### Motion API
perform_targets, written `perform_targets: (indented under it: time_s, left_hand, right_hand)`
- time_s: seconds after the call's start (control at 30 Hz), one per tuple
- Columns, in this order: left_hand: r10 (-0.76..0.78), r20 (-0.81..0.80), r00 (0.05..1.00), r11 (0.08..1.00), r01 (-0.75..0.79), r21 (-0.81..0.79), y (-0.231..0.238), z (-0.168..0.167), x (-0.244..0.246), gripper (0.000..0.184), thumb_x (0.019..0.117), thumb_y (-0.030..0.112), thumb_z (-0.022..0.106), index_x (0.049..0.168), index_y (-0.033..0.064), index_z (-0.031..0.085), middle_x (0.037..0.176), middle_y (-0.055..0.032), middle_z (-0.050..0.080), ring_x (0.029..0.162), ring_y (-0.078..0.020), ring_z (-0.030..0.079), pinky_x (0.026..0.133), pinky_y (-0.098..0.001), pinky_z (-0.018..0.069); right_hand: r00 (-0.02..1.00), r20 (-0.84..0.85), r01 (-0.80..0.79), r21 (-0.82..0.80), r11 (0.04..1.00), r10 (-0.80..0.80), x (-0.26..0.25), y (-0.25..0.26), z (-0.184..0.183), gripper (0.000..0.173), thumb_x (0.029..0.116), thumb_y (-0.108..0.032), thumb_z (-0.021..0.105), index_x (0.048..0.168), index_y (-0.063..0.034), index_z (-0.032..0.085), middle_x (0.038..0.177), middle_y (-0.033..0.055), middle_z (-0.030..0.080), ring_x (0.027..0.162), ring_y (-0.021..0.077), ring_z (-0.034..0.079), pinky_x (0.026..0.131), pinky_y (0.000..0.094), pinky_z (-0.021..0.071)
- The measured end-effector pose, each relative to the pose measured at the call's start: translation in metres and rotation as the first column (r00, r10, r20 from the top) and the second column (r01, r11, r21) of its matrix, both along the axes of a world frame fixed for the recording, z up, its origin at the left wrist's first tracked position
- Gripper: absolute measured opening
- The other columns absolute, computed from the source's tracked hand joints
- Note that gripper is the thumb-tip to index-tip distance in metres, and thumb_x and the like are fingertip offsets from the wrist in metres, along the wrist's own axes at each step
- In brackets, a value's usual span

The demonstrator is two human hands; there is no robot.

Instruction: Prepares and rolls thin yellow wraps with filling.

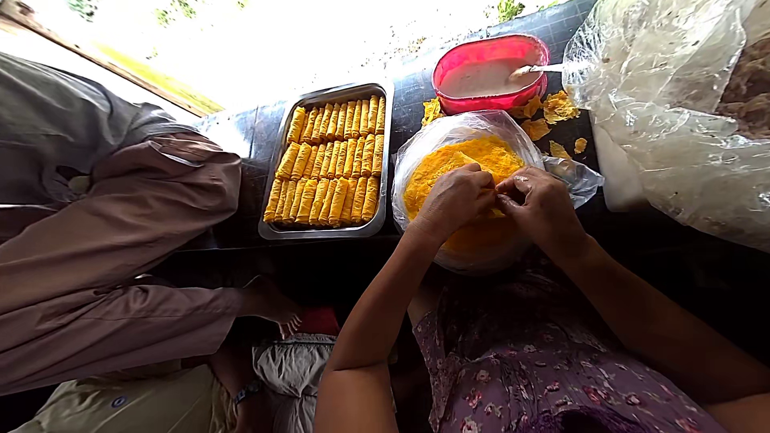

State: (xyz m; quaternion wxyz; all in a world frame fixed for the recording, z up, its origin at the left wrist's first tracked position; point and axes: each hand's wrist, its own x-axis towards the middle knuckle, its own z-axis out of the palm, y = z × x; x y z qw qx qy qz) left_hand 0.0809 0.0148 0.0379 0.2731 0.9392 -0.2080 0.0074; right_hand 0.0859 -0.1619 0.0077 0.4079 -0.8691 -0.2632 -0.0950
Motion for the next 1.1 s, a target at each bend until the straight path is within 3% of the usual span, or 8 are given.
perform_targets:
  time_s: [0.13, 0.47, 0.63, 0.77, 0.83, 0.93, 1.03, 1.1]
  left_hand:
    - [-0.029, 0.042, 0.999, 0.999, 0.031, -0.027, 0.003, -0.008, 0.003, 0.013, 0.0928, 0.008, 0.068, 0.087, -0.0026, 0.073, 0.08, -0.0141, 0.064, 0.078, -0.0264, 0.065, 0.073, -0.0387, 0.053]
    - [-0.083, -0.141, 0.987, 0.992, 0.068, -0.111, 0.01, -0.002, 0.01, 0.016, 0.0968, 0.007, 0.062, 0.093, -0.0049, 0.071, 0.086, -0.0151, 0.063, 0.085, -0.025, 0.062, 0.079, -0.0387, 0.0496]
    - [-0.123, -0.174, 0.977, 0.978, 0.089, -0.19, 0.019, 0.002, 0.014, 0.016, 0.0971, 0.004, 0.058, 0.094, -0.0069, 0.07, 0.09, -0.0154, 0.065, 0.087, -0.02, 0.061, 0.08, -0.0334, 0.0487]
    - [-0.123, -0.223, 0.967, 0.969, 0.069, -0.239, 0.027, 0.008, 0.015, 0.014, 0.0986, 0.006, 0.059, 0.098, -0.0039, 0.069, 0.093, -0.0095, 0.064, 0.083, -0.0095, 0.057, 0.076, -0.0238, 0.0463]
    - [-0.139, -0.243, 0.96, 0.972, 0.084, -0.221, 0.027, 0.011, 0.016, 0.015, 0.0988, 0.01, 0.063, 0.103, -0.0018, 0.072, 0.096, -0.01, 0.068, 0.084, -0.0106, 0.06, 0.076, -0.0257, 0.0485]
    - [-0.128, -0.231, 0.964, 0.974, 0.078, -0.211, 0.028, 0.014, 0.016, 0.014, 0.0964, 0.011, 0.067, 0.101, 0.0, 0.074, 0.093, -0.0087, 0.067, 0.08, -0.0097, 0.059, 0.071, -0.024, 0.0475]
    - [-0.075, -0.235, 0.969, 0.976, 0.024, -0.214, 0.034, 0.016, 0.015, 0.014, 0.0959, 0.012, 0.068, 0.102, 0.001, 0.075, 0.097, -0.0074, 0.07, 0.08, -0.0071, 0.06, 0.073, -0.0225, 0.0491]
    - [-0.027, -0.287, 0.958, 0.973, -0.04, -0.226, 0.036, 0.02, 0.012, 0.013, 0.096, 0.009, 0.068, 0.104, 0.0004, 0.074, 0.096, -0.0057, 0.07, 0.076, -0.004, 0.059, 0.072, -0.021, 0.0488]
  right_hand:
    - [1.0, 0.014, 0.005, -0.002, 1.0, -0.005, -0.002, 0.003, -0.002, 0.005, 0.0884, 0.001, 0.072, 0.089, 0.0044, 0.076, 0.095, 0.0198, 0.069, 0.083, 0.0288, 0.069, 0.073, 0.0386, 0.0573]
    - [0.997, 0.076, 0.007, 0.012, 1.0, -0.008, -0.002, 0.006, -0.006, 0.004, 0.0866, 0.005, 0.07, 0.085, 0.0048, 0.074, 0.092, 0.0197, 0.07, 0.084, 0.0295, 0.07, 0.072, 0.039, 0.0574]
    - [0.998, 0.065, -0.005, 0.025, 1.0, 0.003, -0.001, 0.006, -0.006, 0.004, 0.0848, 0.006, 0.07, 0.083, 0.0055, 0.074, 0.091, 0.0204, 0.07, 0.085, 0.0315, 0.07, 0.073, 0.0415, 0.0576]
    - [0.999, 0.043, -0.007, 0.023, 1.0, 0.006, -0.001, 0.005, -0.004, 0.005, 0.0838, 0.007, 0.07, 0.084, 0.0046, 0.074, 0.095, 0.0201, 0.071, 0.086, 0.0312, 0.071, 0.073, 0.0422, 0.0585]
    - [1.0, 0.012, -0.014, 0.012, 1.0, 0.014, 0.0, 0.003, -0.003, 0.007, 0.0856, 0.006, 0.071, 0.092, 0.0055, 0.073, 0.095, 0.0212, 0.07, 0.083, 0.0321, 0.07, 0.072, 0.0439, 0.0583]
    - [0.998, -0.045, -0.037, -0.027, 0.999, 0.035, 0.004, 0.0, 0.0, 0.031, 0.0869, 0.004, 0.072, 0.117, 0.0045, 0.064, 0.09, 0.0192, 0.067, 0.072, 0.0308, 0.067, 0.066, 0.0448, 0.0569]
    - [0.991, -0.095, -0.106, -0.118, 0.987, 0.095, 0.011, 0.001, 0.007, 0.061, 0.0891, 0.004, 0.066, 0.148, -0.0102, 0.056, 0.09, 0.0191, 0.063, 0.069, 0.0316, 0.062, 0.062, 0.0459, 0.0533]
    - [0.985, -0.123, -0.143, -0.217, 0.966, 0.119, 0.013, 0.005, 0.014, 0.061, 0.0908, 0.002, 0.064, 0.148, -0.0165, 0.058, 0.095, 0.0214, 0.062, 0.073, 0.0347, 0.064, 0.062, 0.0483, 0.0531]
